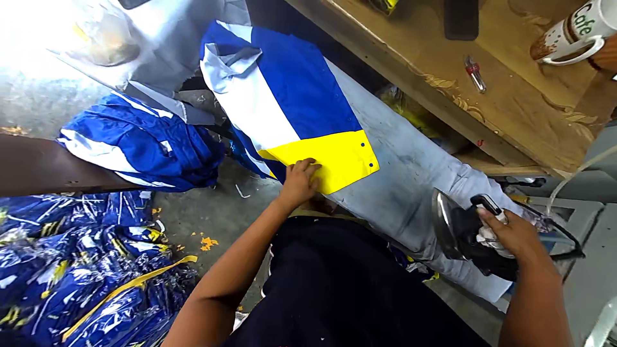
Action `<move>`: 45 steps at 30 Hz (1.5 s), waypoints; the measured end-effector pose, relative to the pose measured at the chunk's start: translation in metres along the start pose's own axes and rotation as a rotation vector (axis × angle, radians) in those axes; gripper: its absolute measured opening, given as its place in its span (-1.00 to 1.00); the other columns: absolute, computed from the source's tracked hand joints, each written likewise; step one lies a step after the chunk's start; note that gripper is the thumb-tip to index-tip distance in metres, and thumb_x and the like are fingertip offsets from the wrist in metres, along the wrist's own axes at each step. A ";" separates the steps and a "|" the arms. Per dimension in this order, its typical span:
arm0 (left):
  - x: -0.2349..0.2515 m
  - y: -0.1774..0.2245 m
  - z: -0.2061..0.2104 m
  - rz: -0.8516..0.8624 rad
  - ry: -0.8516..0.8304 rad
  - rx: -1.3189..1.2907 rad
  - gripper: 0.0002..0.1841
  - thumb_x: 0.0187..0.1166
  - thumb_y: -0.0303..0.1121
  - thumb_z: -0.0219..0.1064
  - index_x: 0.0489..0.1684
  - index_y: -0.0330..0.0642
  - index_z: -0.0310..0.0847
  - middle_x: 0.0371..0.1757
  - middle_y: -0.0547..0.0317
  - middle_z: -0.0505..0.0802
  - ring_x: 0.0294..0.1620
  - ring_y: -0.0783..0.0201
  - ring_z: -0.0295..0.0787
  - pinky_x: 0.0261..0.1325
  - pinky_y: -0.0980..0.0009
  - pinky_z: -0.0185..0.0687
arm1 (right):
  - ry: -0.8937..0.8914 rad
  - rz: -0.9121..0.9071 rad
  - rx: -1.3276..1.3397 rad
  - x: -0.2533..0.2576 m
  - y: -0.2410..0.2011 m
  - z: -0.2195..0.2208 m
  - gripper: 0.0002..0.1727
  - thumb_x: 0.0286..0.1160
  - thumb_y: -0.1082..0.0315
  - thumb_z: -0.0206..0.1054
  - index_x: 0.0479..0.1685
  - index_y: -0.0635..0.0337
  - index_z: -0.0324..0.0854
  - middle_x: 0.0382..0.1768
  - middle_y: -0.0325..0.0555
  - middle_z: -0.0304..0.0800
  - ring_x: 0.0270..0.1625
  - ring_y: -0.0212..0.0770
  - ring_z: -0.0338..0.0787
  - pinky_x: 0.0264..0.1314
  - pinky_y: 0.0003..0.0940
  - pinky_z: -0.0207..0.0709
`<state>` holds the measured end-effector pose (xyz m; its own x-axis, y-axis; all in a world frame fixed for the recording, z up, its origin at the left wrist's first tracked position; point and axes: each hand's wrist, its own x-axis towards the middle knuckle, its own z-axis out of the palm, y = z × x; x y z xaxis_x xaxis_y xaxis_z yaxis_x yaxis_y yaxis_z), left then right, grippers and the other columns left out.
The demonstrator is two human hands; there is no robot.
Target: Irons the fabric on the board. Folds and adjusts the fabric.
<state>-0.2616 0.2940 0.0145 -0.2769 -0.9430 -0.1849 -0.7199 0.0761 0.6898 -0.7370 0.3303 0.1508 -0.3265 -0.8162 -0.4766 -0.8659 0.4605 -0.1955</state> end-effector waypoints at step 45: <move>0.150 -0.172 -0.257 -0.179 0.210 0.092 -0.39 0.65 -0.16 0.28 0.56 -0.45 0.41 0.47 -0.58 0.59 0.59 -0.52 0.40 0.61 -0.52 -0.09 | 0.119 0.409 0.345 0.027 -0.378 0.127 -0.34 0.84 -0.14 0.06 0.47 0.34 0.39 -0.07 0.29 0.79 0.05 0.26 0.83 0.10 0.26 0.61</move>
<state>-0.0160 0.0566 0.0478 -0.0098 -0.9898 -0.1424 -0.8026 -0.0772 0.5914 -0.3703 0.1789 0.1030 -0.6688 -0.5711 -0.4759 -0.4913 0.8200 -0.2935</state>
